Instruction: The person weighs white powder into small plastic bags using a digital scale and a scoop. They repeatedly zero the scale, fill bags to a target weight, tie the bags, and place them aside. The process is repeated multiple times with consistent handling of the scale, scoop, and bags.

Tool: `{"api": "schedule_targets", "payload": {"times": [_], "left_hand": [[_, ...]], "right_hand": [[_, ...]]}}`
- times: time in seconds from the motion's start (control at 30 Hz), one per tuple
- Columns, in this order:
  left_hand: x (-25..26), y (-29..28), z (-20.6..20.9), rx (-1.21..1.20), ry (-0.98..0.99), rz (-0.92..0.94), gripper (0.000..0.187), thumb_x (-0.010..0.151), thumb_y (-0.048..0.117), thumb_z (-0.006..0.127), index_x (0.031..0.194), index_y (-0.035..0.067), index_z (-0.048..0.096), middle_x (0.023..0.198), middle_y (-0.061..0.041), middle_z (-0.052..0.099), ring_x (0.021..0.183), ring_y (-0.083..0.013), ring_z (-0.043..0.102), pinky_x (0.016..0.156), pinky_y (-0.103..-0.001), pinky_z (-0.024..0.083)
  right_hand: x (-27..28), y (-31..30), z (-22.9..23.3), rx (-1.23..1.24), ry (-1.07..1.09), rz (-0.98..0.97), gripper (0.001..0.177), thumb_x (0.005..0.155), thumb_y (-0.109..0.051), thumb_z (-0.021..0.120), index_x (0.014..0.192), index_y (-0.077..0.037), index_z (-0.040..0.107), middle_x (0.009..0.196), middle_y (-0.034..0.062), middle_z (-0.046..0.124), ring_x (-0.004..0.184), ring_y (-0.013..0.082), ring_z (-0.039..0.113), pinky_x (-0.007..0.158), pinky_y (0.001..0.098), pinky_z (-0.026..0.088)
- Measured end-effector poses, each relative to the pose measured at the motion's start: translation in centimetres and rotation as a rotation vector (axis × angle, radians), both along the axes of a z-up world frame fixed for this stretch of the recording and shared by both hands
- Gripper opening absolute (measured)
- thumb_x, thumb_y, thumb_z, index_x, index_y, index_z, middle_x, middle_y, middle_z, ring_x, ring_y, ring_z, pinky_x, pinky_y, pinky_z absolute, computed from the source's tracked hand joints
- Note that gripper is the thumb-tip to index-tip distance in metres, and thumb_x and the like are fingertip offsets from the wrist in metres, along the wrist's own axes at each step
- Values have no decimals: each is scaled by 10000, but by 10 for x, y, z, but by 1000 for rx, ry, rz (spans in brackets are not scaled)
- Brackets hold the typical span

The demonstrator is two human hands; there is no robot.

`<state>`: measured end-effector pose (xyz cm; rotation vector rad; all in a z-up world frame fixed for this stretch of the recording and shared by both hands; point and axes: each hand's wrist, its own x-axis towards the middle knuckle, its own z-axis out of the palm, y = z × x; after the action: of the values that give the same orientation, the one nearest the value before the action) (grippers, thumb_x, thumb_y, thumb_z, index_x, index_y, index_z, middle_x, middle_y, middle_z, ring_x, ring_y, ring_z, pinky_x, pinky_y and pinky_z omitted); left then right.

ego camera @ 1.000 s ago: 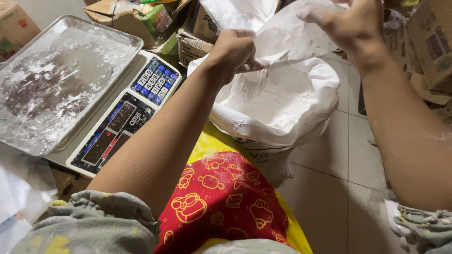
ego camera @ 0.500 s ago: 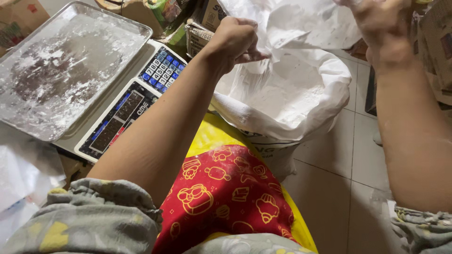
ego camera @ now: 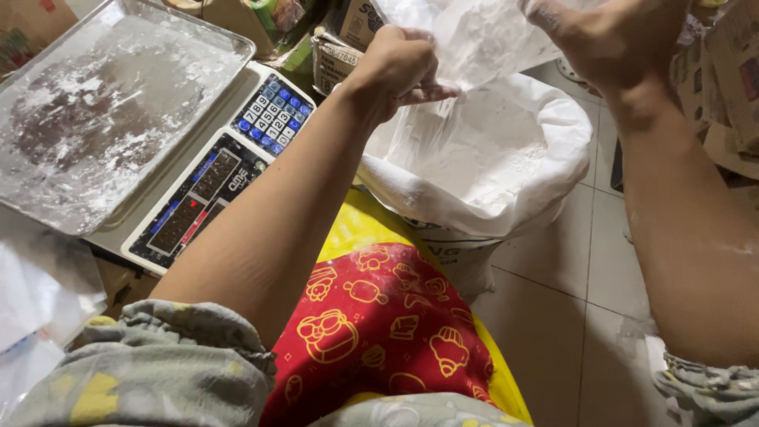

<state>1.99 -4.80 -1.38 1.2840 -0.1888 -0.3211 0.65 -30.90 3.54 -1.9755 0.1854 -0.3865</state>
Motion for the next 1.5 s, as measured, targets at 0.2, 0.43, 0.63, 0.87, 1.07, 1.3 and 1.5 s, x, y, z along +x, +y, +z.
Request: {"api": "schedule_targets", "payload": {"times": [0.2,0.43,0.63,0.87,1.07,1.3,1.5], "left_hand": [[-8,-1,2,19,50,67,583,791,-155,481,1370,-93,513,1007,-181,608,728,-302,760,673,-386,659],[-18,19,8,96,54,48,752,682,-234,430,1417,-80,465,1498,-199,416,841,-326,774,700,-349,654],[-22,19,10,66,-13,30,724,674,-224,447,1388,-108,462,1515,-210,447,811,-272,768,682,-340,658],[-28,21,12,122,-63,-15,652,712,-180,464,1357,-116,534,1357,-242,588,716,-292,791,657,-345,658],[-33,47,44,92,-55,-24,608,741,-137,479,1344,-102,553,1319,-259,618,668,-288,783,626,-337,651],[-23,107,103,7,-227,26,461,757,-133,518,1213,-106,581,1250,-169,618,708,-259,810,603,-315,682],[-20,182,146,-129,-214,93,141,892,-31,642,752,-8,642,772,-62,632,758,-197,786,700,-269,682]], "right_hand": [[-4,-10,-3,37,9,-34,397,908,-326,806,1223,-97,727,1198,151,704,988,223,644,797,385,538],[-21,-18,-19,-130,53,-95,412,920,-313,795,1262,-94,726,1224,166,703,980,230,634,785,388,527],[-42,22,-34,-409,71,193,514,920,-445,762,1256,-59,706,1213,164,713,1029,245,688,782,371,571],[-30,75,-42,-180,389,465,308,977,-334,690,940,-29,719,785,73,662,662,148,586,580,297,485],[-19,82,-5,42,220,416,214,982,-213,655,846,-52,686,670,24,607,571,104,537,545,274,473],[-21,137,72,201,29,484,163,991,-159,661,852,-81,693,685,20,618,580,115,588,579,295,520],[-6,218,108,188,-117,576,198,1012,-170,679,835,-82,665,690,15,627,569,109,591,579,275,516]]}}
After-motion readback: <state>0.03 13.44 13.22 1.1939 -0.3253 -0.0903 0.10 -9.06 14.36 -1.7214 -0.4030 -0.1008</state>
